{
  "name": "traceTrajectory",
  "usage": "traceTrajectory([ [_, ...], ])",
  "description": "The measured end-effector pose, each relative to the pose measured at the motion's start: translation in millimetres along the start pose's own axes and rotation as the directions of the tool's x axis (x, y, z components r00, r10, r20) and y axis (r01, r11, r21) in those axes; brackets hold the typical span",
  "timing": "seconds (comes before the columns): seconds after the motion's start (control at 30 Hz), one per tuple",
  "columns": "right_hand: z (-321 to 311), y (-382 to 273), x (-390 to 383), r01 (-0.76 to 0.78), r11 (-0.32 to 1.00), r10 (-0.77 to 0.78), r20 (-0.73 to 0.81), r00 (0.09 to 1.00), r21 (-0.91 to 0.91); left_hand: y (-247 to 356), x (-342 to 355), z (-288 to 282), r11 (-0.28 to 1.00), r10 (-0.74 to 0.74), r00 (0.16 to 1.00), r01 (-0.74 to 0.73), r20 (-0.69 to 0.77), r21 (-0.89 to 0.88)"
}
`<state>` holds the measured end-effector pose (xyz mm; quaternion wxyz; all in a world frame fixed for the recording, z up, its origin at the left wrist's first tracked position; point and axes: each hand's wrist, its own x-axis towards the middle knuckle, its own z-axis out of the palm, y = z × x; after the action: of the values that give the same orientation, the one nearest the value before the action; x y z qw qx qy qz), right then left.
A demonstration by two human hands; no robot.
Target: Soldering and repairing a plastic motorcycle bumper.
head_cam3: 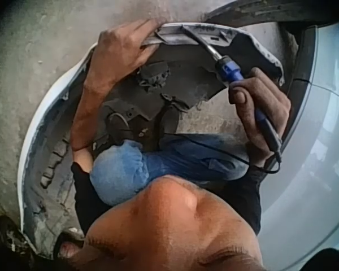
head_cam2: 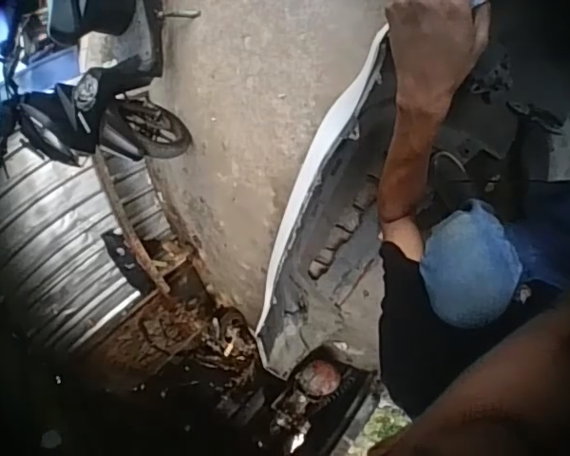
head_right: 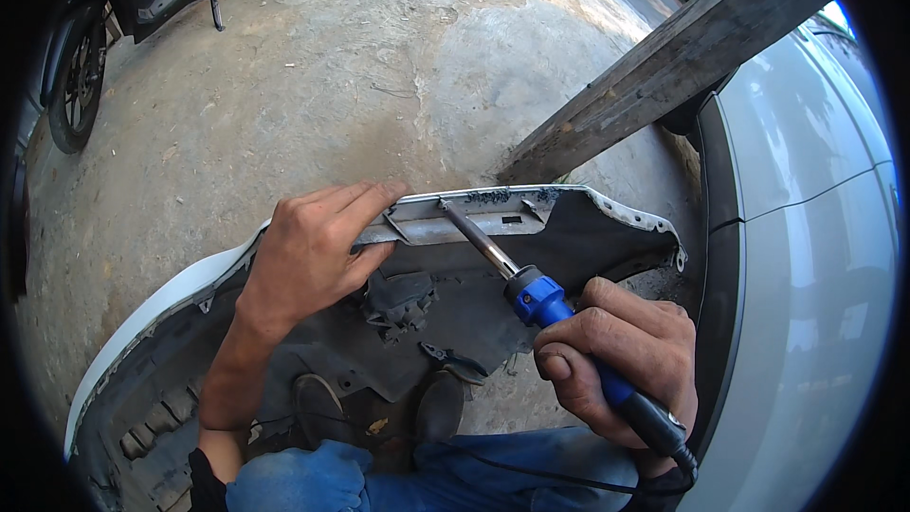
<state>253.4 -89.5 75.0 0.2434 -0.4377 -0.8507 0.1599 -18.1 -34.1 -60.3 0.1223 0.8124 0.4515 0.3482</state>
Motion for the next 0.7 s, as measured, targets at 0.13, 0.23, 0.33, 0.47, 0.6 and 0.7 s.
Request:
traceTrajectory([
  [0.13,-1.8,-0.8,-0.5,-0.009,1.0,0.009,0.014,1.0,-0.008,0.3,0.4,0.4,1.0,0.009,1.0,-0.009,-0.005,-0.001],
  [0.23,-1.5,-1.5,-0.9,-0.011,1.0,0.011,0.014,1.0,-0.009,1.4,0.4,-0.2,1.0,0.005,1.0,-0.005,-0.002,0.004],
  [0.33,-1.2,-1.8,-0.9,-0.016,1.0,0.016,0.009,1.0,-0.003,1.1,0.2,0.6,1.0,0.008,1.0,-0.008,-0.005,-0.001],
  [0.47,1.2,0.1,-1.5,-0.004,1.0,0.004,-0.007,1.0,0.0,0.4,-0.6,1.3,1.0,0.013,1.0,-0.013,-0.007,-0.003],
  [0.6,-0.9,-1.0,-1.5,-0.005,1.0,0.005,0.007,1.0,-0.004,2.1,0.0,-0.2,1.0,0.017,1.0,-0.017,-0.008,-0.005],
  [0.7,-0.8,-2.2,-1.2,-0.018,1.0,0.018,0.011,1.0,-0.007,2.2,0.3,-0.5,1.0,0.017,1.0,-0.017,-0.005,-0.006],
])
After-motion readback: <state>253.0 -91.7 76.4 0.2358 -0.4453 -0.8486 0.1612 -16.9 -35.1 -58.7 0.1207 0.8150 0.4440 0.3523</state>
